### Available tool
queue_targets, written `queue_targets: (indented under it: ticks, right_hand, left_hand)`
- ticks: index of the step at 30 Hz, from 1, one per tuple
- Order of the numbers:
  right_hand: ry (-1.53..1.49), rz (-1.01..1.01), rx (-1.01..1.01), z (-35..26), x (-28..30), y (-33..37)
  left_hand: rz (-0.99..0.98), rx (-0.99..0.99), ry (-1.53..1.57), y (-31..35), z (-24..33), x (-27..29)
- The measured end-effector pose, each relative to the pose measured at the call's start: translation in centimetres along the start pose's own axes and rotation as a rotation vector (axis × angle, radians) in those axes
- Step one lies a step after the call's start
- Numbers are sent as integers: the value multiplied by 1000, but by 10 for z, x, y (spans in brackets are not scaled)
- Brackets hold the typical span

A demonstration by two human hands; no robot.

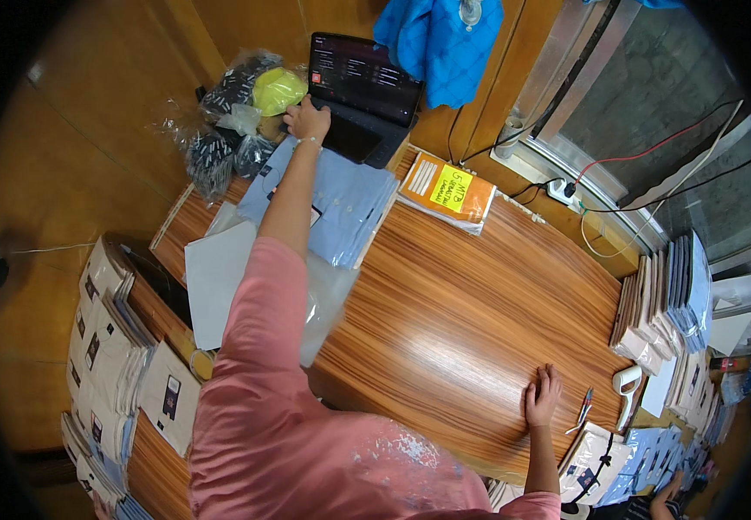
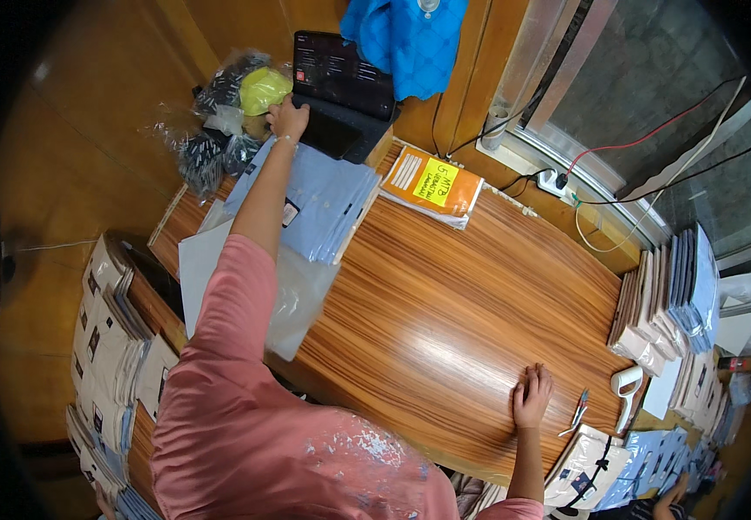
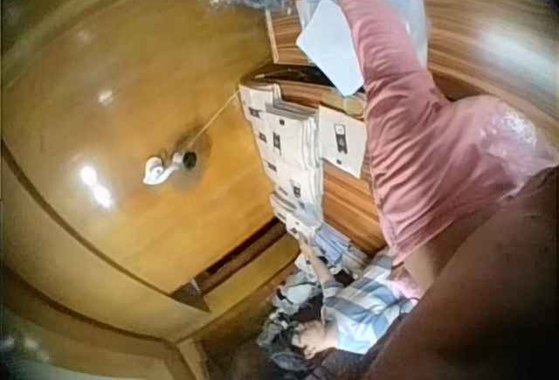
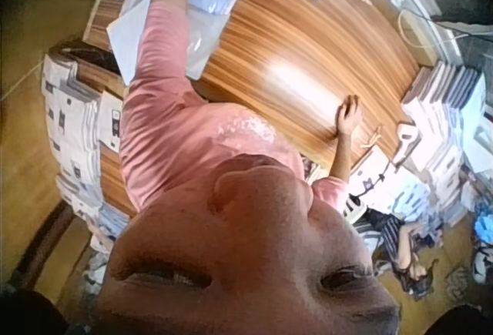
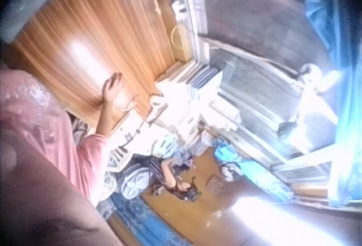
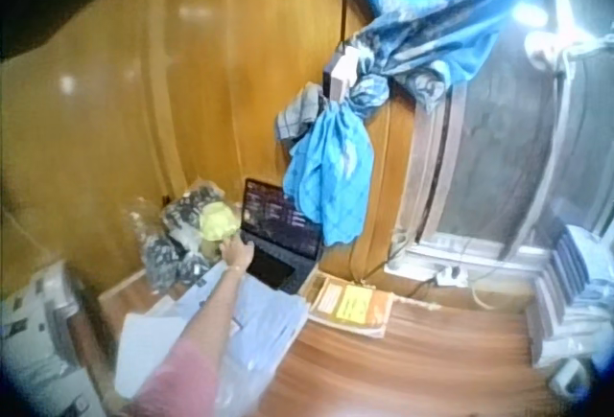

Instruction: The person interacts with a laptop, then takes a shirt from a basket, unfolds it to inspect the neck area, and then folds it on a table.

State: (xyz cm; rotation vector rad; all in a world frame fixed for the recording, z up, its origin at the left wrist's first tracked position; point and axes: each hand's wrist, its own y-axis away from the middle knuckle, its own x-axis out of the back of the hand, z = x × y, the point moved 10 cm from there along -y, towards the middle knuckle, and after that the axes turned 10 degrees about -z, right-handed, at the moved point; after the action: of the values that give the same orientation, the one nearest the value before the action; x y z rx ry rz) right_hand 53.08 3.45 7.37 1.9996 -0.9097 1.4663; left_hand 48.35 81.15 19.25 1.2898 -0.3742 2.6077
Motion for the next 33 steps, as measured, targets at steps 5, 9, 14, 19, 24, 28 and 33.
queue_targets:
  ticks: [5,9,14,19,24,28,33]
  right_hand:
    - [27,8,-1,5,-2,3]
    - [20,-16,-6,3,-2,-1]
    - [39,-19,-5,2,-3,-2]
    - [31,-26,-20,4,-5,0]
    - [43,-30,-5,3,-3,-1]
    - [45,-31,-12,3,-4,-3]
    - [24,-29,-16,4,-4,0]
  left_hand:
    - [-180,17,-40,-18,15,-23]
    - [-276,2,111,-56,8,-46]
    - [-324,-1,83,-78,9,-61]
    - [-274,28,150,-60,12,-59]
    - [-239,65,113,-49,12,-47]
    - [-222,40,136,-56,3,-42]
    - [-252,33,84,-54,4,-45]
